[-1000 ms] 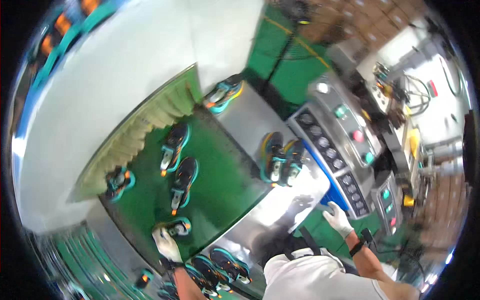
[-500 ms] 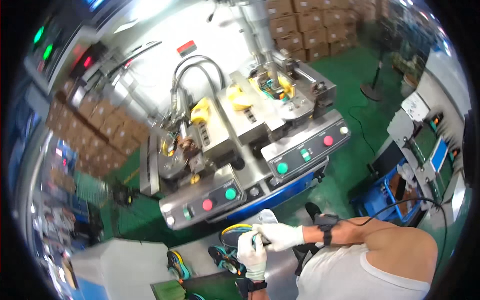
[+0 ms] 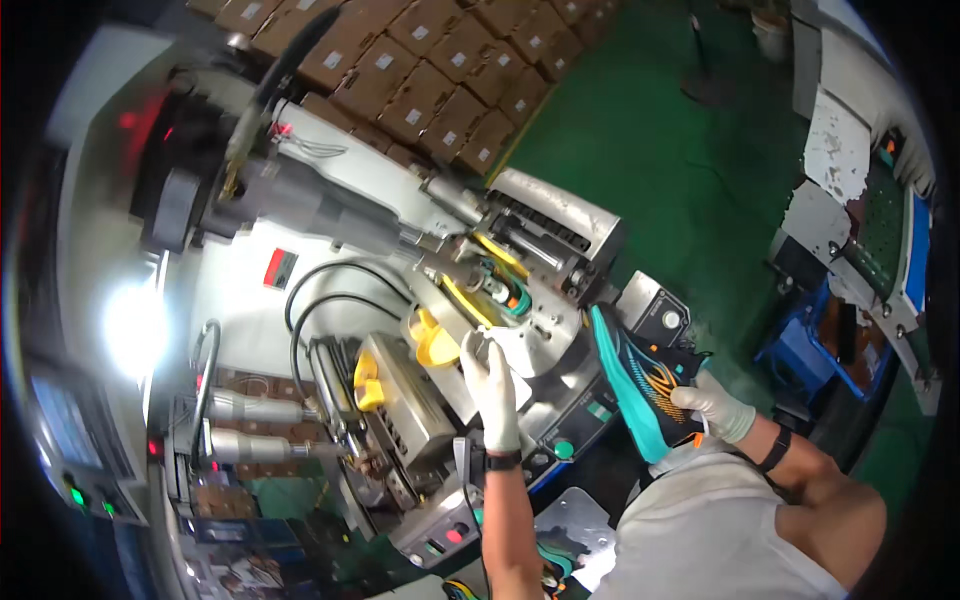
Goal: Operating industrial machinery to process and shape shoe components on a production line.
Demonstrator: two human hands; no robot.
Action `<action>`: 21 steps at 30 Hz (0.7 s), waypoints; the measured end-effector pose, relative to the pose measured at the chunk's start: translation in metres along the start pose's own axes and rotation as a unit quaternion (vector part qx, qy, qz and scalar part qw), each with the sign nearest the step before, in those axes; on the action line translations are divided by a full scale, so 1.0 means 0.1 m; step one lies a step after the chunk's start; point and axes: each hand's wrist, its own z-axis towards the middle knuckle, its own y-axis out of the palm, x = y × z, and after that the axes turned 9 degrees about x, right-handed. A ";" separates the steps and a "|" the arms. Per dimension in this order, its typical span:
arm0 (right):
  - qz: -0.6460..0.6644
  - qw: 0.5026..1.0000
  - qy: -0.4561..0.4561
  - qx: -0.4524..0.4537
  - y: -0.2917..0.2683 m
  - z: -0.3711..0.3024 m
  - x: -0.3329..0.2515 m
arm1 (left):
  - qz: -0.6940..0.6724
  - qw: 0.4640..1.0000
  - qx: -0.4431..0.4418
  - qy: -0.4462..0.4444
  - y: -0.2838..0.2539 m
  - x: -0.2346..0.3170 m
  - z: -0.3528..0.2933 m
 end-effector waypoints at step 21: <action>-0.167 0.974 -0.110 0.103 0.06 0.39 -0.18 | -0.091 0.963 -0.077 -0.243 0.34 -0.99 1.13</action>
